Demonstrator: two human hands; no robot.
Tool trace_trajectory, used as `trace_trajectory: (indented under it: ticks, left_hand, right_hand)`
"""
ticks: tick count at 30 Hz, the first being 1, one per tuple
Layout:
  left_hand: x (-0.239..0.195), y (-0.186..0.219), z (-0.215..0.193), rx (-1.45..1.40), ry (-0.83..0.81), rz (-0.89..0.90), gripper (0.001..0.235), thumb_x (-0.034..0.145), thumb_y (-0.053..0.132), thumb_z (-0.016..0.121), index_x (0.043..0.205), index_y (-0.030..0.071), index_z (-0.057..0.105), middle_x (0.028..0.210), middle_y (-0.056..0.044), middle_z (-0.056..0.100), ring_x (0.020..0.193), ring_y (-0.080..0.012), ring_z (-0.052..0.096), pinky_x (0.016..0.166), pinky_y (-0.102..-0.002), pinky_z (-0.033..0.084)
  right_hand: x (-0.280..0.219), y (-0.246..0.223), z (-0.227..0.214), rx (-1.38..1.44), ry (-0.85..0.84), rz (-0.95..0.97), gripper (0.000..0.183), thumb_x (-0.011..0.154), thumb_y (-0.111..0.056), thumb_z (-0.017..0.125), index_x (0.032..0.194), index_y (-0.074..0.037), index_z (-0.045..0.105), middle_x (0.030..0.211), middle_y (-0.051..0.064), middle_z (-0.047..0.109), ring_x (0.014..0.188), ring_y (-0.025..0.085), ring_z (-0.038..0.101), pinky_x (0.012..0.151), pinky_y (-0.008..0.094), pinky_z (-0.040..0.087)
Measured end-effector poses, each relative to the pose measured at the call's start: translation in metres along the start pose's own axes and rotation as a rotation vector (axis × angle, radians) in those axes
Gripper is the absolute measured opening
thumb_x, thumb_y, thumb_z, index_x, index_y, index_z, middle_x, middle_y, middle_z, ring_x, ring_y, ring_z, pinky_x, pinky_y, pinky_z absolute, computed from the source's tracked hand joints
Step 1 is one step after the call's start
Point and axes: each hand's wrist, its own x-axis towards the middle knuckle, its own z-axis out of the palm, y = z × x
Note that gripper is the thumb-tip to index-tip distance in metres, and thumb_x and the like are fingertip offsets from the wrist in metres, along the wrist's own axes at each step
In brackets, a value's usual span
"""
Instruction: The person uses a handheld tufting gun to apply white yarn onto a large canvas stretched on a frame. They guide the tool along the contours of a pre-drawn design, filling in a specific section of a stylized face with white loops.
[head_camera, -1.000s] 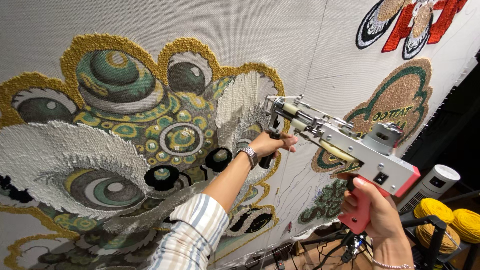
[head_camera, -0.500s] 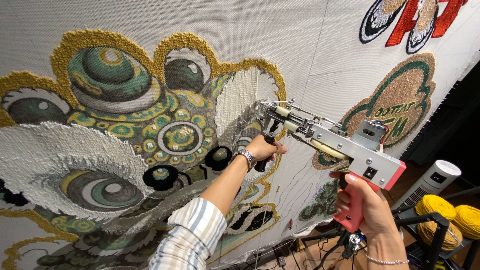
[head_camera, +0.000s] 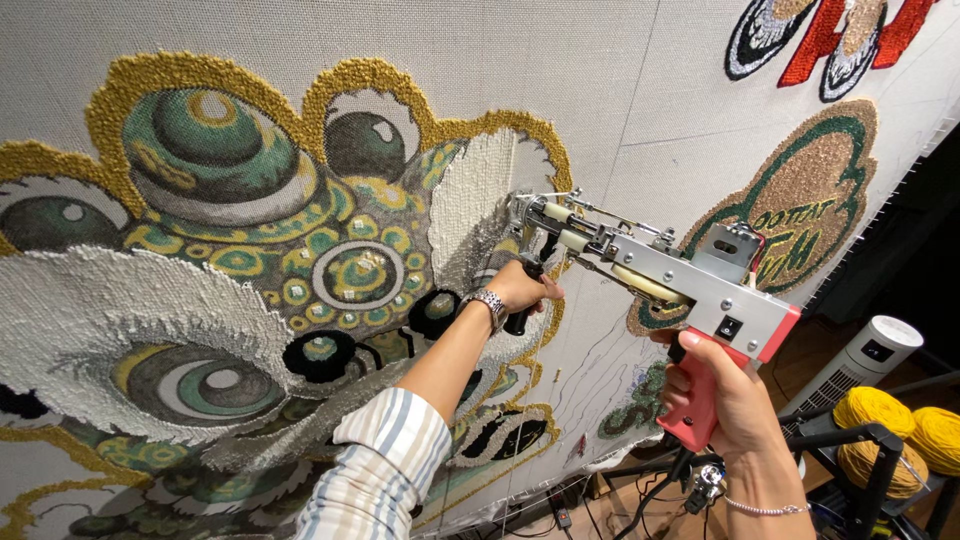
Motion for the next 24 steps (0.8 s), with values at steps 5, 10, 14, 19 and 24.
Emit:
trace_trajectory:
  ticks: [5, 10, 14, 19, 24]
  left_hand:
    - [-0.001, 0.008, -0.012, 0.037, 0.010, 0.031, 0.021, 0.085, 0.027, 0.079, 0.085, 0.007, 0.078, 0.087, -0.004, 0.081, 0.055, -0.0083, 0.060, 0.051, -0.026, 0.052]
    - [0.009, 0.007, -0.026, -0.003, 0.097, 0.045, 0.037, 0.084, 0.039, 0.082, 0.098, 0.004, 0.077, 0.090, -0.004, 0.080, 0.069, -0.0080, 0.068, 0.050, -0.027, 0.052]
    - [0.031, -0.008, -0.044, -0.123, 0.173, 0.185, 0.040, 0.087, 0.036, 0.079, 0.104, 0.001, 0.070, 0.088, -0.008, 0.076, 0.080, -0.0116, 0.075, 0.043, -0.030, 0.052]
    - [0.039, -0.010, -0.046, -0.110, 0.273, 0.074, 0.033, 0.091, 0.035, 0.074, 0.103, 0.004, 0.073, 0.092, -0.007, 0.080, 0.056, -0.0091, 0.061, 0.040, -0.028, 0.045]
    - [0.030, 0.001, -0.048, -0.084, 0.287, 0.063, 0.037, 0.095, 0.035, 0.071, 0.099, -0.001, 0.074, 0.094, -0.008, 0.081, 0.041, -0.0090, 0.049, 0.039, -0.029, 0.042]
  right_hand:
    - [0.000, -0.005, 0.021, -0.082, 0.001, 0.006, 0.031, 0.085, -0.026, 0.072, 0.102, -0.001, 0.069, 0.066, 0.006, 0.047, 0.054, 0.018, 0.048, 0.046, 0.033, 0.040]
    - [0.006, -0.002, 0.050, -0.110, -0.023, -0.056, 0.024, 0.085, -0.025, 0.073, 0.096, -0.004, 0.066, 0.068, 0.002, 0.055, 0.052, 0.014, 0.048, 0.046, 0.030, 0.040]
    - [0.012, 0.006, 0.067, -0.133, -0.084, -0.097, 0.026, 0.087, -0.026, 0.074, 0.094, -0.002, 0.068, 0.061, 0.002, 0.051, 0.048, 0.014, 0.047, 0.043, 0.030, 0.039]
    - [0.015, 0.006, 0.077, -0.204, -0.050, -0.079, 0.026, 0.087, -0.027, 0.074, 0.087, -0.003, 0.063, 0.058, 0.003, 0.049, 0.045, 0.016, 0.047, 0.041, 0.031, 0.037]
    - [0.022, 0.009, 0.080, -0.191, -0.035, -0.043, 0.027, 0.087, -0.027, 0.073, 0.084, -0.004, 0.060, 0.058, 0.002, 0.048, 0.045, 0.016, 0.046, 0.040, 0.032, 0.037]
